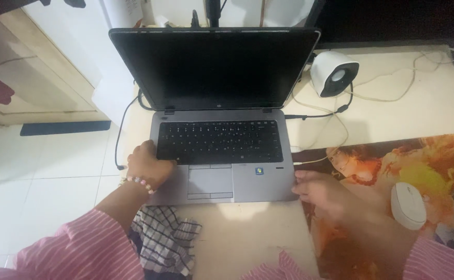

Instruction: Organize objects on a desk including wiping a mat, moving a clock, and unfolding a small tripod.

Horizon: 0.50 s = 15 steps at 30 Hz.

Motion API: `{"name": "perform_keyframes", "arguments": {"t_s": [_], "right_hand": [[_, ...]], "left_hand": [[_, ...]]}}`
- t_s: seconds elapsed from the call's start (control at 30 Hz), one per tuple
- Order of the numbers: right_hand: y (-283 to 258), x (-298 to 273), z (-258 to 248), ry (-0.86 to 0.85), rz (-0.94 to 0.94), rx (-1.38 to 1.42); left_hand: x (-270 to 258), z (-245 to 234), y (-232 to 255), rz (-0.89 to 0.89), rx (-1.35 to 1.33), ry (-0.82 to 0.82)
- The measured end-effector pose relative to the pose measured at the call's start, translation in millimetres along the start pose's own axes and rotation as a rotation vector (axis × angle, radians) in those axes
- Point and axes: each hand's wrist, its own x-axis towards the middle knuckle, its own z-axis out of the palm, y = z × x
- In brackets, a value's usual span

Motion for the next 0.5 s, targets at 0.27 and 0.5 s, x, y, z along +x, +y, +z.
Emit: {"name": "perform_keyframes", "arguments": {"t_s": [0.27, 0.5], "right_hand": [[-62, -73, 65, 0.197, -0.150, -0.889], [-23, -41, 46, 0.116, -0.425, -1.106]], "left_hand": [[-69, -32, 49, 0.106, 0.399, -0.206], [-99, -35, 46, -0.301, 0.513, -0.347]]}}
